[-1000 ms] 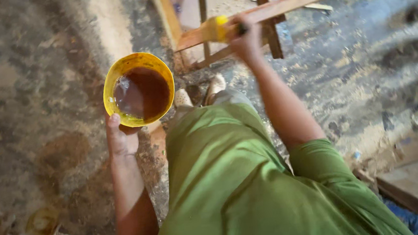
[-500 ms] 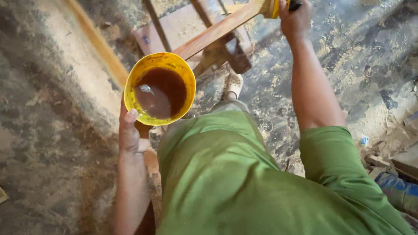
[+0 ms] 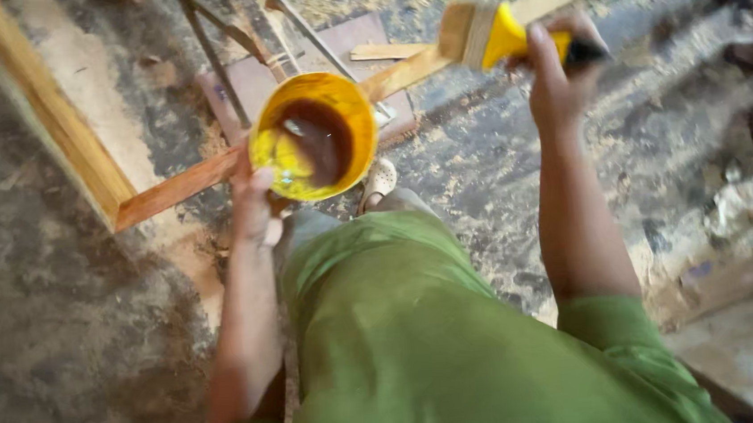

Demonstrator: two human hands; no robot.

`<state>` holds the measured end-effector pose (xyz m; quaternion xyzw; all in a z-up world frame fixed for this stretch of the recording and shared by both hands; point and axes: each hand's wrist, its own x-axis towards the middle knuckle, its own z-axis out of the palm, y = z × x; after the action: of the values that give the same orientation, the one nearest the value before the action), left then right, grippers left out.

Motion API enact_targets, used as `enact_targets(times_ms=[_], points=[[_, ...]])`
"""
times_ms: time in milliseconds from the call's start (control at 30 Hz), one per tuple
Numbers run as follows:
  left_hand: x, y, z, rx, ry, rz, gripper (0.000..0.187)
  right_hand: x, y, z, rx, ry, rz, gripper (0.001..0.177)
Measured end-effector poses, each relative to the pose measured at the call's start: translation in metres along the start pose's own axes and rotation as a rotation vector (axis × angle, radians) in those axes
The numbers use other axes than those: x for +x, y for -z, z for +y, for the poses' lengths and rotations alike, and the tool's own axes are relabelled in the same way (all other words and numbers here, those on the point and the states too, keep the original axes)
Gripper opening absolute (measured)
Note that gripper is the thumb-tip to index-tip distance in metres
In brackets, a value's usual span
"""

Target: The person applies a dark wood stain to a rectangular wooden frame using a paintbrush. They dip the brush into a yellow container and systematically coat the frame's beams, moving around the structure to cover different sections.

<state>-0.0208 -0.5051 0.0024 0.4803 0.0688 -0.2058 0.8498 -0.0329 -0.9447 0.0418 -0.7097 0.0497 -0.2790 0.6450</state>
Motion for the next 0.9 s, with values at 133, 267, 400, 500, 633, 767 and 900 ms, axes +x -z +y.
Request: enact_targets(times_ms=[133,267,400,500,633,767,900], points=[[0.024,-0.037,-0.014,0.163,0.014,0.086,0.097,-0.020,-0.038,-0.052,0.005,-0.004,-0.307,0.006],[0.039,-0.065,-0.013,0.215,-0.013,0.064,0.100,-0.020,-0.082,-0.055,-0.292,-0.055,-0.507,0.009],[0.047,-0.084,-0.010,0.277,-0.046,0.074,0.103,-0.012,-0.098,-0.032,-0.443,-0.009,-0.493,0.012],[0.053,-0.091,-0.010,0.318,-0.121,0.028,0.100,-0.011,-0.099,-0.011,-0.462,-0.045,-0.454,0.014],[0.067,-0.087,-0.010,0.381,-0.156,0.017,0.099,-0.015,-0.103,0.007,-0.376,-0.183,-0.413,0.013],[0.074,-0.069,-0.009,0.337,-0.062,0.053,0.097,-0.020,-0.099,0.010,-0.145,-0.332,-0.312,0.010],[0.080,-0.043,-0.009,0.187,0.060,0.067,0.094,-0.020,-0.087,0.013,0.028,-0.354,-0.189,0.008]])
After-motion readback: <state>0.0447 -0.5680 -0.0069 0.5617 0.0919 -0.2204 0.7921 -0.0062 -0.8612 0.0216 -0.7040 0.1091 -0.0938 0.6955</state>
